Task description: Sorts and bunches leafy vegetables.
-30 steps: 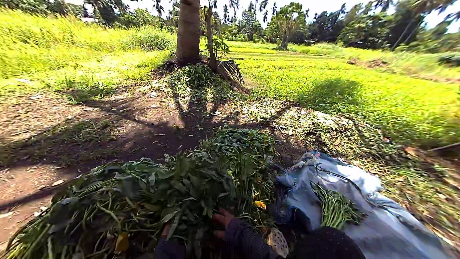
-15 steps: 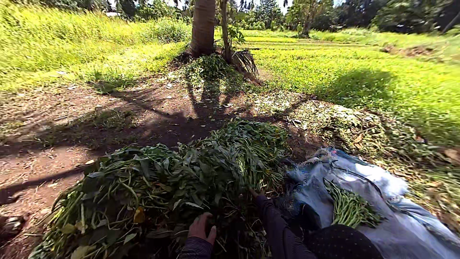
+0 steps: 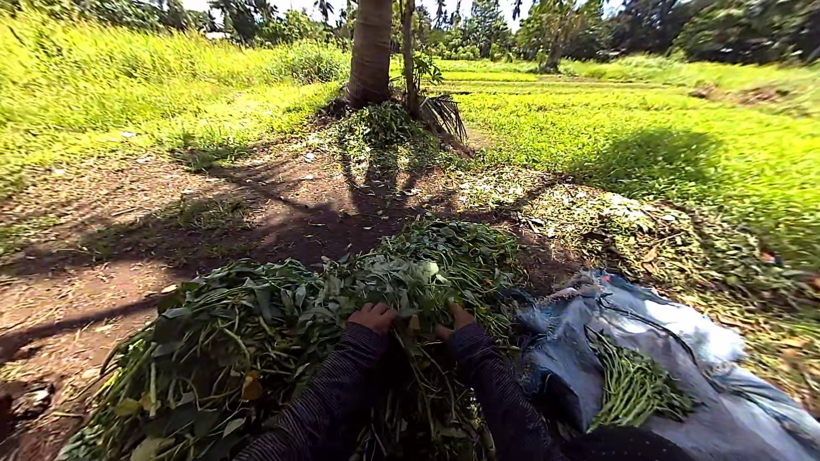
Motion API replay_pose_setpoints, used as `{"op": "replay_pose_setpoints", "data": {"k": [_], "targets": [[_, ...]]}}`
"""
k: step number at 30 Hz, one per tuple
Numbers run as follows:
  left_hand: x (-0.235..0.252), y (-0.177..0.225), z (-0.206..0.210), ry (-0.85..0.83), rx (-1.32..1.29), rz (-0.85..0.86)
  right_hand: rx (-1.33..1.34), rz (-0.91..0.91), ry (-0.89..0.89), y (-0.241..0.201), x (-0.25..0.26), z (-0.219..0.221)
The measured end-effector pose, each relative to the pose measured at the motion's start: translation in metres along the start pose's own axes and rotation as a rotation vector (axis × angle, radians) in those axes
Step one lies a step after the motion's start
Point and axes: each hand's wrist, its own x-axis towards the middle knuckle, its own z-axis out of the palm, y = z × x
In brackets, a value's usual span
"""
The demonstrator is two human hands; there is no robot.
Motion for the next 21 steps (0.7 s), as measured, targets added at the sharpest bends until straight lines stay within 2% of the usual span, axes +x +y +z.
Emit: {"op": "replay_pose_setpoints", "data": {"k": [1,3,5,6,7,8,10,11,12,13,14,16,18,20,21], "targets": [[-0.006,-0.008,-0.009,0.220,0.008,0.105,0.020,-0.044,0.027,-0.015,-0.011,-0.009],[-0.011,-0.018,-0.027,0.662,0.061,0.320,0.070,-0.244,0.153,-0.021,-0.013,-0.014],[-0.008,-0.024,-0.049,0.880,0.113,0.402,0.152,-0.437,0.301,-0.022,0.003,-0.009],[-0.003,-0.030,-0.054,0.890,0.126,0.400,0.203,-0.496,0.328,-0.024,0.014,-0.005],[0.002,-0.037,-0.054,0.807,0.126,0.354,0.240,-0.513,0.304,-0.024,0.026,0.001],[0.006,-0.043,-0.052,0.626,0.122,0.257,0.252,-0.498,0.269,-0.020,0.044,0.011],[0.007,-0.044,-0.047,0.132,0.045,-0.008,0.154,-0.391,0.163,0.000,0.072,0.037],[0.004,-0.045,-0.042,-0.002,0.005,-0.080,0.004,-0.295,0.075,0.006,0.067,0.038],[-0.002,-0.049,-0.038,-0.060,-0.018,-0.114,-0.127,-0.179,-0.025,0.004,0.054,0.032],[-0.011,-0.057,-0.032,-0.056,-0.045,-0.123,-0.180,-0.105,-0.060,0.005,0.044,0.027],[-0.021,-0.067,-0.025,-0.026,-0.088,-0.132,-0.157,-0.107,-0.026,0.015,0.042,0.027],[-0.043,-0.091,0.004,0.114,-0.241,-0.165,-0.027,-0.256,0.165,0.044,0.049,0.039],[-0.068,-0.105,0.040,0.223,-0.489,-0.232,0.114,-0.415,0.302,0.054,0.042,0.061],[-0.094,-0.101,0.073,0.285,-0.751,-0.323,0.221,-0.528,0.282,0.050,0.029,0.093],[-0.106,-0.094,0.085,0.299,-0.860,-0.350,0.227,-0.529,0.202,0.042,0.022,0.107]]}}
